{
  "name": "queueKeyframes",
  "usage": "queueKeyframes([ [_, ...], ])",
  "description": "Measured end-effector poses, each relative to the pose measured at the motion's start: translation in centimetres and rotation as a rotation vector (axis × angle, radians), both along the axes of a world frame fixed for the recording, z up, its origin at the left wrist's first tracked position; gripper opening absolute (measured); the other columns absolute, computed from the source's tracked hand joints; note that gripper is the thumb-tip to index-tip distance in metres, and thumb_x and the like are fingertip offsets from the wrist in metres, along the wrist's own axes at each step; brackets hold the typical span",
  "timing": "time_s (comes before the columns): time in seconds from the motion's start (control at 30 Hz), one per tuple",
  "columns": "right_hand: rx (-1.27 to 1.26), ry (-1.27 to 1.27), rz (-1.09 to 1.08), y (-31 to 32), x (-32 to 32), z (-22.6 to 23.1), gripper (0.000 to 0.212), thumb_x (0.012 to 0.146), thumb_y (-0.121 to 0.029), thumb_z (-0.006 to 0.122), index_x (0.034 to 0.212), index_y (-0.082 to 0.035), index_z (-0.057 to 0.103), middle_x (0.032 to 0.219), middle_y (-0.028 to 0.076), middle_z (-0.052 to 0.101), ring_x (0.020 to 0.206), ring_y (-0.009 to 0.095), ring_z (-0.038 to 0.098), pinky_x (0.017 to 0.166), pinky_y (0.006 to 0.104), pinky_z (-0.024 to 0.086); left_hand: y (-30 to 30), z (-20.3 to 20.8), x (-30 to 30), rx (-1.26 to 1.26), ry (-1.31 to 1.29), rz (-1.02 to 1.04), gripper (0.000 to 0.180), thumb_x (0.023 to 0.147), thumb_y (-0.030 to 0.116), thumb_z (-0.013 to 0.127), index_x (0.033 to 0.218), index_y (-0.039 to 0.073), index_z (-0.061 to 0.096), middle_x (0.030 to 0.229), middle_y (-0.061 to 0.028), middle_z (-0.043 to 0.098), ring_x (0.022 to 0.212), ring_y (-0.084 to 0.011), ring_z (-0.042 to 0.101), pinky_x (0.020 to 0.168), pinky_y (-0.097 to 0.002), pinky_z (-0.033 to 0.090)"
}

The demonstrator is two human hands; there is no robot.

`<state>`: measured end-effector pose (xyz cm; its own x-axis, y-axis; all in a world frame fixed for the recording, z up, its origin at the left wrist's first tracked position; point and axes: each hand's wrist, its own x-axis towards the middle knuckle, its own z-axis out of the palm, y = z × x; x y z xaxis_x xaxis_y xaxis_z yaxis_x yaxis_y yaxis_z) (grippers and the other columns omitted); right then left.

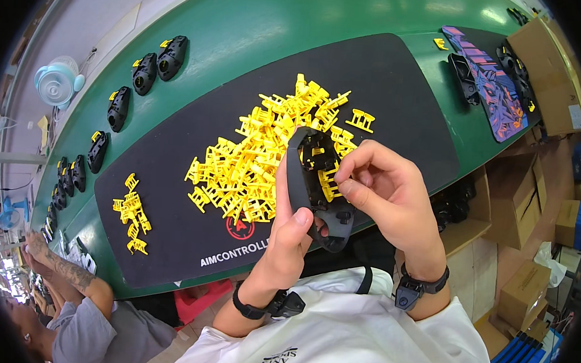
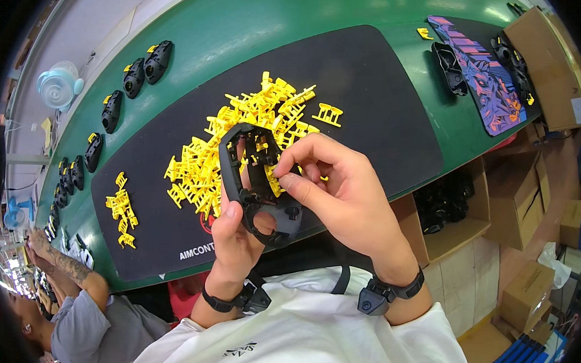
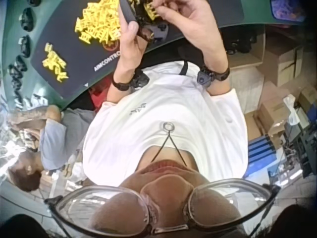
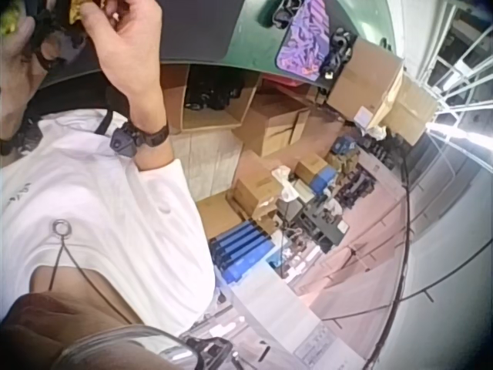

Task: The person is assembling electronic components, specifically game controller shells, by inserting yellow plastic parts.

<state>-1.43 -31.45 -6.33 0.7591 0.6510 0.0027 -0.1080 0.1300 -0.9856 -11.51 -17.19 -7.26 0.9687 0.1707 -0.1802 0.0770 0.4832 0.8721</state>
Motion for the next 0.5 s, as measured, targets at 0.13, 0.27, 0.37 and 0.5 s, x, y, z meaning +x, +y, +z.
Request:
queueKeyframes([
  [0.13,0.022,0.12,-0.002,-0.3,-0.1,0.2,0.013,0.089,0.004,0.066,0.101,-0.001,0.065,0.091,-0.004,0.055,0.075,0.004,0.039,0.067,0.0195,0.036,-0.1,0.3,0.1,-0.038,0.057,-0.015,0.091,0.089,0.049,0.049,0.161,0.013,0.006,0.139,-0.0062,0.048,0.111,-0.0113,0.055,0.068,-0.0203,0.042],
  [0.27,0.012,0.103,0.009,-0.8,0.2,0.3,0.013,0.087,0.003,0.069,0.097,-0.003,0.063,0.087,-0.006,0.053,0.074,0.004,0.037,0.066,0.0193,0.035,-0.2,0.6,0.4,-0.078,0.075,-0.07,0.09,0.089,0.051,0.049,0.161,0.013,0.009,0.138,-0.0057,0.048,0.11,-0.0103,0.054,0.067,-0.0201,0.042],
  [0.37,-0.009,0.096,0.022,-0.9,0.4,0.5,0.013,0.087,0.002,0.071,0.095,-0.004,0.062,0.085,-0.006,0.051,0.073,0.003,0.036,0.065,0.0195,0.035,0.0,0.4,0.4,-0.101,0.069,-0.102,0.088,0.091,0.05,0.049,0.16,0.012,0.01,0.139,-0.0066,0.048,0.112,-0.0118,0.054,0.072,-0.0221,0.044],
  [0.5,-0.002,0.097,0.033,-0.6,0.5,0.2,0.014,0.086,0.0,0.073,0.094,-0.005,0.061,0.084,-0.007,0.049,0.072,0.003,0.033,0.063,0.0195,0.033,-0.4,1.5,0.8,-0.178,0.008,-0.1,0.084,0.095,0.046,0.048,0.16,0.01,0.008,0.14,-0.0098,0.047,0.123,-0.0176,0.053,0.093,-0.03,0.048],
])
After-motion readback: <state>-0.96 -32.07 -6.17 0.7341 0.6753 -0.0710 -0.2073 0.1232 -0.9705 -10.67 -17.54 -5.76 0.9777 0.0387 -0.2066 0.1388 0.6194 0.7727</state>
